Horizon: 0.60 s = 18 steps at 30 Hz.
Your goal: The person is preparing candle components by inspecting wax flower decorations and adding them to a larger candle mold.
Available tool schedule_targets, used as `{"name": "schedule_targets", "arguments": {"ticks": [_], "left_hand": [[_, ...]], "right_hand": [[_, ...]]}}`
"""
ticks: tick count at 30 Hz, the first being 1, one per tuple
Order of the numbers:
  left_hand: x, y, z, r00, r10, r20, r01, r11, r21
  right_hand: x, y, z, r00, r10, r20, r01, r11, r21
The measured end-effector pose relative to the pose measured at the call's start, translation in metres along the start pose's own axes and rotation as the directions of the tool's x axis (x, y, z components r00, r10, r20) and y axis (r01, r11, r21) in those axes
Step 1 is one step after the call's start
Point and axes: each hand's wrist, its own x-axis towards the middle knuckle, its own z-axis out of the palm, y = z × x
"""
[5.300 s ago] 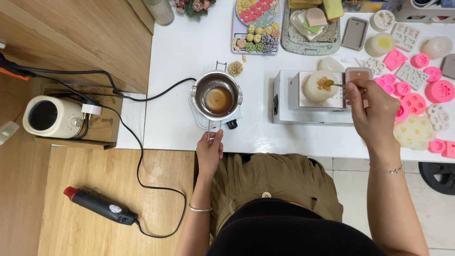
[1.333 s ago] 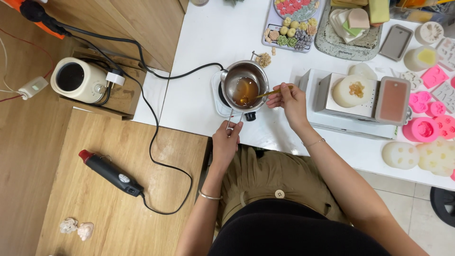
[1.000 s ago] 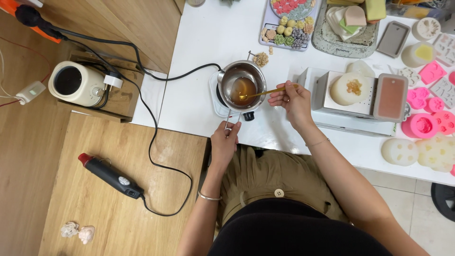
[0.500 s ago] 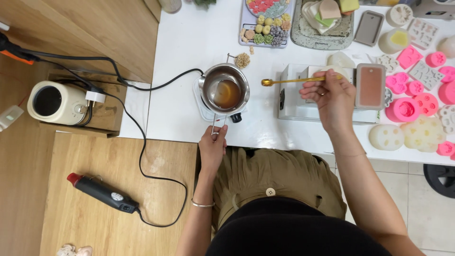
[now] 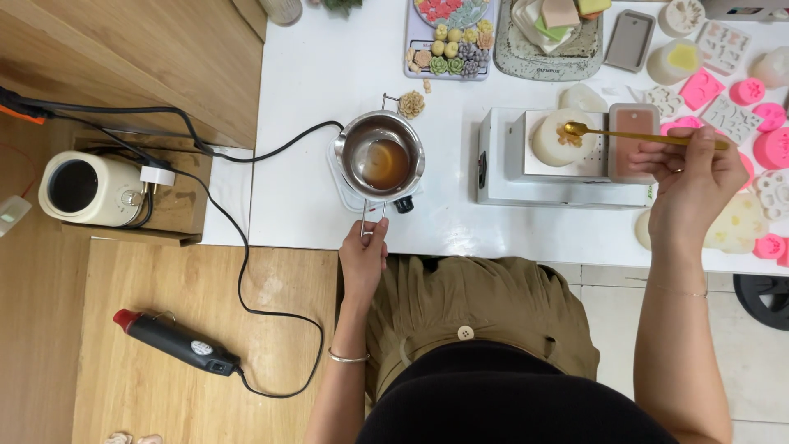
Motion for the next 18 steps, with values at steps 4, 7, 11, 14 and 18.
{"name": "schedule_targets", "arguments": {"ticks": [4, 7, 11, 14, 18], "left_hand": [[0.001, -0.002, 0.001, 1.000, 0.011, -0.001, -0.011, 1.000, -0.012], [0.001, -0.003, 0.001, 1.000, 0.019, -0.004, -0.019, 1.000, -0.008], [0.002, -0.006, 0.001, 0.999, 0.042, -0.003, -0.042, 0.999, -0.010], [0.003, -0.005, 0.001, 0.999, 0.044, -0.004, -0.044, 0.999, -0.009], [0.001, -0.005, 0.002, 0.999, 0.036, -0.010, -0.036, 0.999, -0.010]], "right_hand": [[-0.010, -0.001, 0.013, 0.991, -0.125, 0.048, 0.133, 0.950, -0.282], [-0.016, -0.007, 0.024, 0.970, -0.193, 0.144, 0.237, 0.870, -0.432], [-0.022, -0.012, 0.030, 0.923, -0.272, 0.271, 0.381, 0.734, -0.562], [-0.025, -0.020, 0.034, 0.899, -0.297, 0.322, 0.438, 0.643, -0.629], [-0.030, -0.022, 0.040, 0.861, -0.332, 0.385, 0.509, 0.554, -0.659]]}}
